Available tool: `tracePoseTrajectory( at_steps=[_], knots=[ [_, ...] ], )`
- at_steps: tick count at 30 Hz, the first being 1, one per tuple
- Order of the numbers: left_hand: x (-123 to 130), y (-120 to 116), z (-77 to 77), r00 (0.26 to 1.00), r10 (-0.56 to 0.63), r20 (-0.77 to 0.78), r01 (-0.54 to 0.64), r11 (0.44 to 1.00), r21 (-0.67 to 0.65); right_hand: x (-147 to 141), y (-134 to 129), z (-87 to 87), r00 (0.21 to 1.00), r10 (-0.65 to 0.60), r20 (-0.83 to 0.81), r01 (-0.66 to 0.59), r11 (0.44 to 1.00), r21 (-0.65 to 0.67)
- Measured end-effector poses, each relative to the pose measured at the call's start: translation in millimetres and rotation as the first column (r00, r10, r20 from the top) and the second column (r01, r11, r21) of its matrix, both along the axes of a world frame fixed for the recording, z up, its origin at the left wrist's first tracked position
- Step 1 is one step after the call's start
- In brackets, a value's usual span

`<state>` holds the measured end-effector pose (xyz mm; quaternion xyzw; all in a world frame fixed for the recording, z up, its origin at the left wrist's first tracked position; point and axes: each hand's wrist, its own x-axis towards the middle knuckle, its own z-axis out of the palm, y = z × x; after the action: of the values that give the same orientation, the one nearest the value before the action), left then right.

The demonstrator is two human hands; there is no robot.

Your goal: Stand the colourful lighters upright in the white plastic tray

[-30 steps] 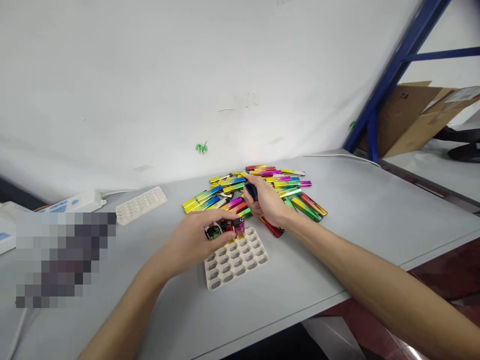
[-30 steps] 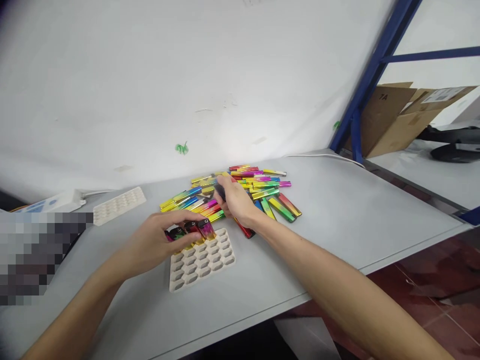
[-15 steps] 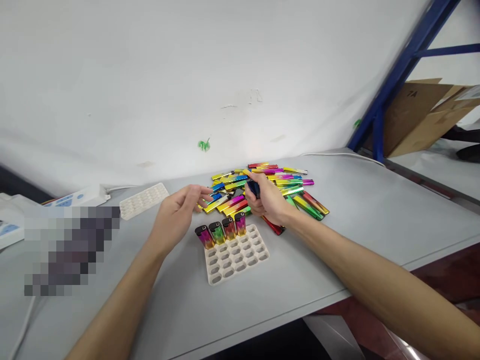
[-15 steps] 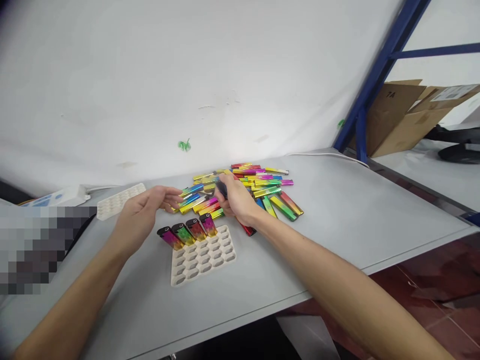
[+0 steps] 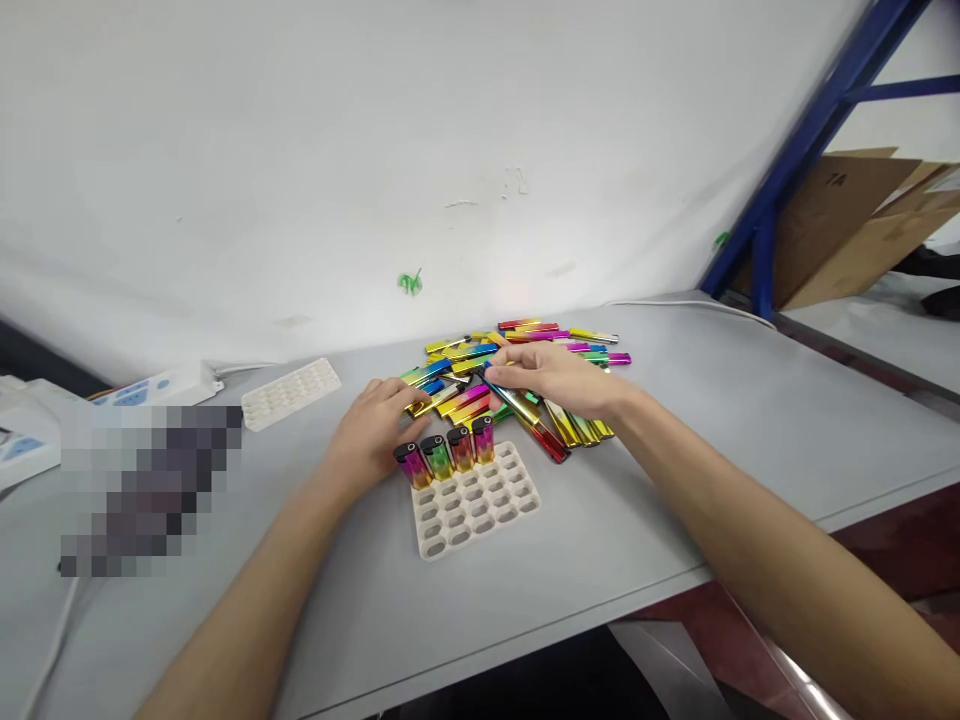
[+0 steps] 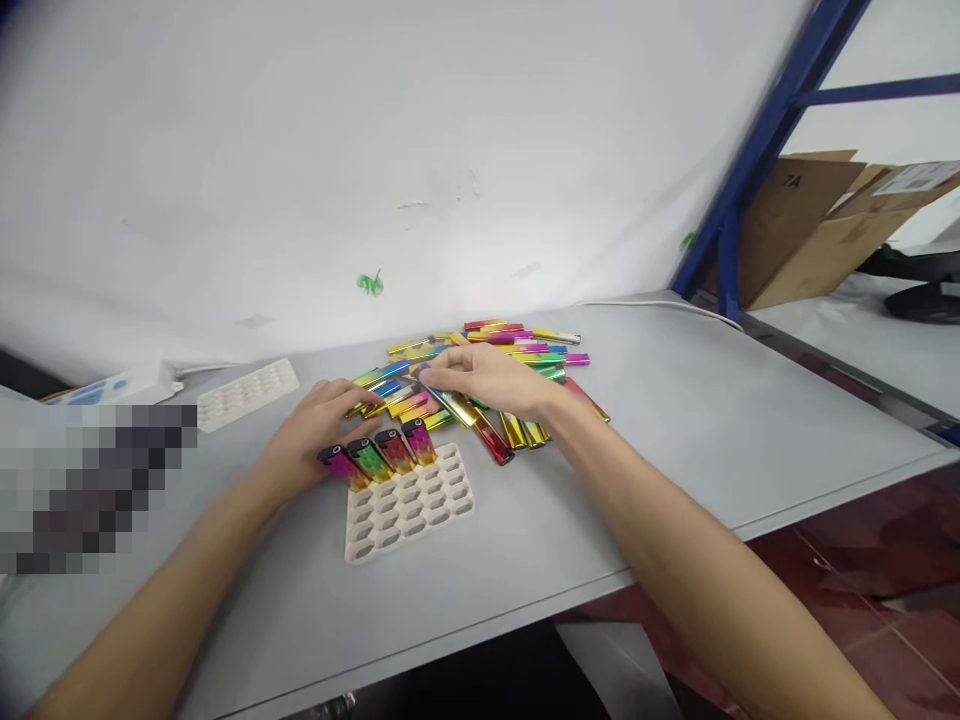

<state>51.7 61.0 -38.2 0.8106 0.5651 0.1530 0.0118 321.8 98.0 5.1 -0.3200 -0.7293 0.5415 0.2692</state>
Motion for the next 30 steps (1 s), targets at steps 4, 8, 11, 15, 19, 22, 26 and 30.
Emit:
tracePoseTrajectory(
  at_steps=[4,8,11,15,19,22,26,30],
  knots=[
    [0.6,-0.2,0.7,0.999,0.005,-0.044,-0.005,1.000,-0.002,10.7,6.7,-0.1,0.996,0.083,0.040,-0.078,0.991,-0.112],
    [4.1,-1.3,2.2,0.998,0.033,-0.049,-0.033,0.999,0.001,10.4,9.4,-3.2,0.986,0.156,0.059,-0.145,0.977,-0.159],
    [5.7,-1.7,2.1,0.998,0.035,-0.042,-0.034,0.999,0.021,9.4,6.8,-1.5,0.984,0.157,0.080,-0.148,0.983,-0.107],
    [5.0,-1.4,0.7,0.999,0.006,-0.050,-0.004,0.999,0.035,10.0,2.9,1.6,0.977,0.182,0.107,-0.177,0.983,-0.055],
    [5.2,-3.3,3.5,1.000,-0.013,-0.024,0.014,0.999,0.036,11.0,3.0,1.5,0.965,0.217,0.149,-0.218,0.976,-0.010],
    [7.2,-5.7,7.3,1.000,-0.021,-0.021,0.021,0.999,0.036,12.6,4.5,0.5,0.948,0.234,0.214,-0.243,0.970,0.017],
    [9.0,-6.1,7.9,0.998,0.020,-0.057,-0.020,1.000,0.010,18.7,4.6,3.1,0.936,0.237,0.259,-0.250,0.968,0.015],
    [9.6,-6.1,10.0,0.997,0.077,0.012,-0.077,0.997,0.005,22.4,6.5,4.9,0.977,0.200,0.075,-0.198,0.980,-0.031]
  ],
)
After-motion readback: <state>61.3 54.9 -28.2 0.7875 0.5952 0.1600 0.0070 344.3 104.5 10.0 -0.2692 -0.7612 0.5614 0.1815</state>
